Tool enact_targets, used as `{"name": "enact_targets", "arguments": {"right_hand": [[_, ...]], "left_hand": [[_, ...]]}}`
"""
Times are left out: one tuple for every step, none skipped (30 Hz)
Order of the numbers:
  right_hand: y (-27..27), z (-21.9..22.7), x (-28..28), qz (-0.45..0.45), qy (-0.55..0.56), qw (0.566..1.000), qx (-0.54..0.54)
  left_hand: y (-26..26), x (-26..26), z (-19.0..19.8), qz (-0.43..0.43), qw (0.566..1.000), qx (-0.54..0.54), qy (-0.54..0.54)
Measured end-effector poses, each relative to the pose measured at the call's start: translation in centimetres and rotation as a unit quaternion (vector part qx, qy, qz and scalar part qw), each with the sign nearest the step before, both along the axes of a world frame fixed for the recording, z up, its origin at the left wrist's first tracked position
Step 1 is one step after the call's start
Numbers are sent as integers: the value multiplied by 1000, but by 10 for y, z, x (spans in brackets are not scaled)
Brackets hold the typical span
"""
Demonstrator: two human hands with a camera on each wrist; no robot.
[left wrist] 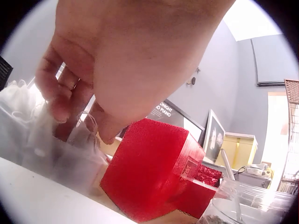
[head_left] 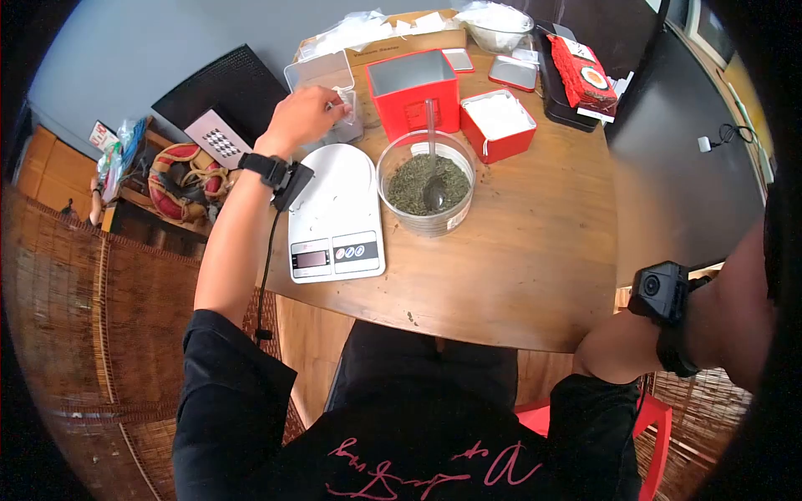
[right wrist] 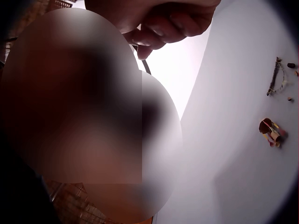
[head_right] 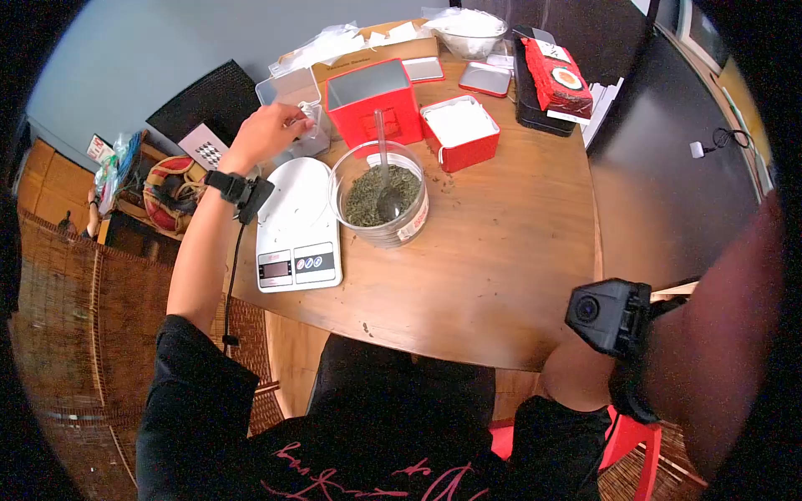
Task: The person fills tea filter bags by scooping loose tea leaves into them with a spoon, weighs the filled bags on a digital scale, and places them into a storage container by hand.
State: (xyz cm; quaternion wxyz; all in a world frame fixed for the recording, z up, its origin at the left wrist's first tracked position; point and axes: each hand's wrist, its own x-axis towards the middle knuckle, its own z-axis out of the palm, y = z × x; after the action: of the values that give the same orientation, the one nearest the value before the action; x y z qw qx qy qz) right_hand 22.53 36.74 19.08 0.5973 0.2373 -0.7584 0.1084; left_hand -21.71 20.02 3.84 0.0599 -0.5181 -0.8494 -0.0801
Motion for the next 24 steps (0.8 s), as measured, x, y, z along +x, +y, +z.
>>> {"name": "enact_targets", "arguments": {"right_hand": [[-1,-5,-9,-68,55,996,9],[-2,-11,-17,-136,110,984,19],[-2,-17,-23,-202,164,965,29],[-2,-25,-28,-266,217,939,39],[24,-48,9,-445,25,885,133],[30,-52,-4,-202,-22,977,-66],[38,-54,-27,64,-68,961,-260],[34,-61,-66,-62,-22,919,-388],[42,-67,-86,-131,-132,910,-371],[51,-74,-102,-197,-240,885,-346],[62,-95,-120,-197,-236,893,-329],[71,-117,-135,-197,-230,901,-311],[72,-128,-140,-256,-305,868,-299],[74,-139,-143,-314,-377,824,-283],[80,-153,-145,-365,-394,811,-232],[82,-164,-147,-372,-396,808,-228],[82,-172,-149,-387,-418,790,-227],[82,-175,-149,-403,-438,772,-225],[75,-174,-150,-429,-447,753,-221],[68,-175,-153,-453,-459,733,-217],[67,-176,-156,-455,-489,710,-223],[67,-177,-156,-463,-489,706,-219],[67,-178,-157,-464,-485,704,-231],[67,-178,-157,-464,-482,702,-244]], "left_hand": [[-2,3,2,-1,1000,-3,-7],[-3,7,2,-3,1000,-1,-8],[-5,13,1,-15,999,28,31],[-7,20,1,-28,995,58,71],[-7,33,6,-30,995,60,70],[-4,50,12,-39,991,125,-17],[-2,61,13,-47,975,188,-105],[0,64,8,-47,975,189,-107],[1,65,2,-66,964,181,-186],[3,68,-3,-85,946,173,-263],[3,79,0,-75,948,164,-263],[2,87,4,-76,947,167,-263],[1,94,7,-80,945,154,-276],[2,98,6,-86,943,141,-291],[4,98,-1,-106,926,155,-327],[4,100,-4,-111,923,158,-333],[3,103,-4,-122,925,158,-324],[5,105,-6,-135,926,162,-314],[8,106,-17,-138,900,210,-355],[6,111,-13,-109,906,186,-365],[4,115,-13,-108,896,188,-388],[3,117,-16,-107,885,190,-411],[2,118,-20,-112,881,194,-417],[1,118,-24,-119,875,202,-425]]}}
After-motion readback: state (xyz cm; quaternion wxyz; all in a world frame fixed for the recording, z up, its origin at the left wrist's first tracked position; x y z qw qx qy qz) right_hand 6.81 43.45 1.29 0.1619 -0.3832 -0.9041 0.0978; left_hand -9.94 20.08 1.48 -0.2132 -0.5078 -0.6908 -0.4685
